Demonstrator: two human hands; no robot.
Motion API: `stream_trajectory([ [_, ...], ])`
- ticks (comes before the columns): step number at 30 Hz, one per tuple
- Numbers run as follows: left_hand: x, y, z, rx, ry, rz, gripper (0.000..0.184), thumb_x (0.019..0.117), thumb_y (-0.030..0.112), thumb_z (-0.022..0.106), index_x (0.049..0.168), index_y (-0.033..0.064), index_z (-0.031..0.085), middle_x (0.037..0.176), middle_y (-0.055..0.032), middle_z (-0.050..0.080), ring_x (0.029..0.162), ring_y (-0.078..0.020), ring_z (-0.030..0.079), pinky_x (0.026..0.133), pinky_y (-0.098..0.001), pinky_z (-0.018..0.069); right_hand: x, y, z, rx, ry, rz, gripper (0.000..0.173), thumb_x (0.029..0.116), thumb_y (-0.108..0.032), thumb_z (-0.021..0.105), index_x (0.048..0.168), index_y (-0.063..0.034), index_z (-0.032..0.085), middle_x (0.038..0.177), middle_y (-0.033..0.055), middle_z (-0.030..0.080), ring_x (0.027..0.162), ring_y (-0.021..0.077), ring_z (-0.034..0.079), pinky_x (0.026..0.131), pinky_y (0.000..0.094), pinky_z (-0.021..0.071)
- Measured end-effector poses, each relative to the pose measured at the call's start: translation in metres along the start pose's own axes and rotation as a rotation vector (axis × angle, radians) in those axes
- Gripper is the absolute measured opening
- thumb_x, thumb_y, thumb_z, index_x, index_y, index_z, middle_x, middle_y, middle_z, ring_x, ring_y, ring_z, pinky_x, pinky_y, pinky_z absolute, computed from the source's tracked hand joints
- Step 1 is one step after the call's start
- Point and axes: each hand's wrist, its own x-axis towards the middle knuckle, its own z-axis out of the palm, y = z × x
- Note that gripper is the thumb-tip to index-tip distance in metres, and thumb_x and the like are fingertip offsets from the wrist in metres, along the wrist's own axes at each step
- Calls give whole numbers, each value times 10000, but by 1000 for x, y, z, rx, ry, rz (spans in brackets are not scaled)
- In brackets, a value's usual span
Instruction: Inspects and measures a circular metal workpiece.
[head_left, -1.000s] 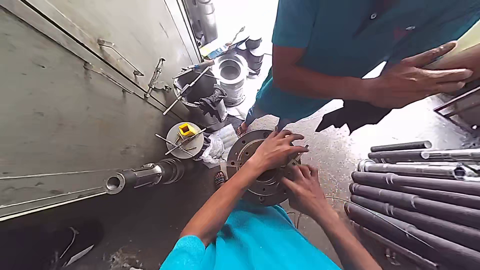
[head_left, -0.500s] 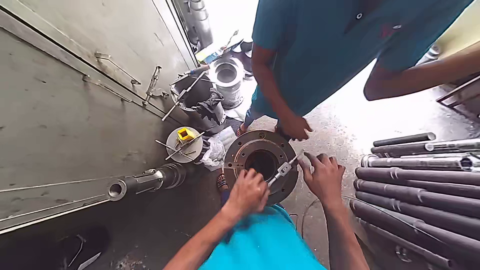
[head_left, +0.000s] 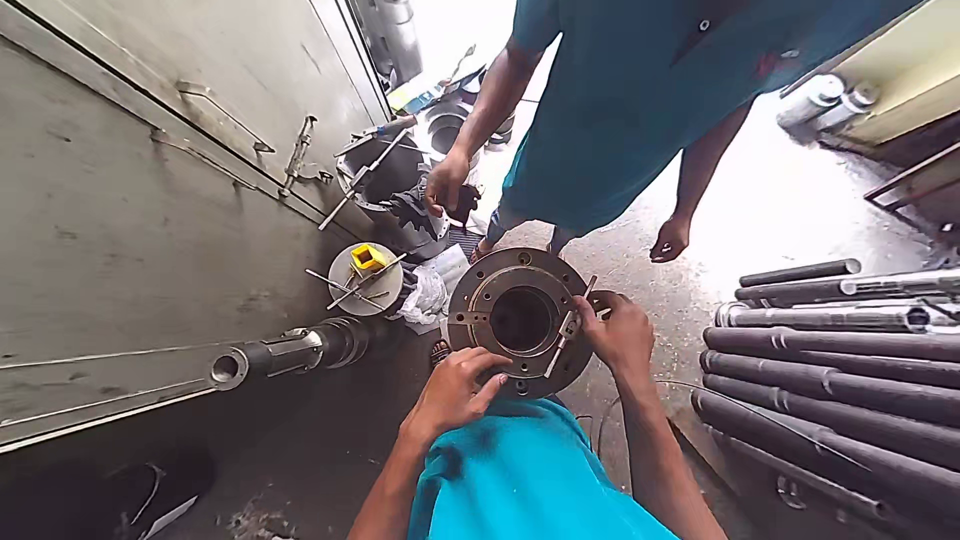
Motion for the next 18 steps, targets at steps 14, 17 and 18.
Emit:
stream_trajectory([
  [14, -14, -21, -5, 27, 163, -144, 311, 1021, 290, 528, 1185, 151, 753, 1068, -13, 755, 922, -91, 708, 837, -310, 591, -9, 7, 12, -204, -127, -773, 449, 920, -521, 640, 1319, -315, 662, 1323, 114, 625, 1350, 378, 499, 1105, 689, 316],
  [17, -7, -21, -6, 32, 174, -128, 311, 1017, 282, 534, 1189, 142, 752, 1070, -18, 752, 917, -94, 708, 824, -299, 593, -3, -9, 17, -177, -112, -800, 406, 853, -83, 661, 1205, -274, 728, 1208, 91, 668, 1231, 378, 559, 1021, 643, 386],
  [18, -3, -19, -6, 30, 185, -114, 309, 1015, 277, 539, 1191, 139, 752, 1063, -21, 750, 906, -95, 704, 813, -293, 591, -2, -12, 19, -164, -114, -816, 439, 820, -25, 660, 1174, -273, 743, 1194, 75, 672, 1222, 369, 560, 1014, 626, 393],
])
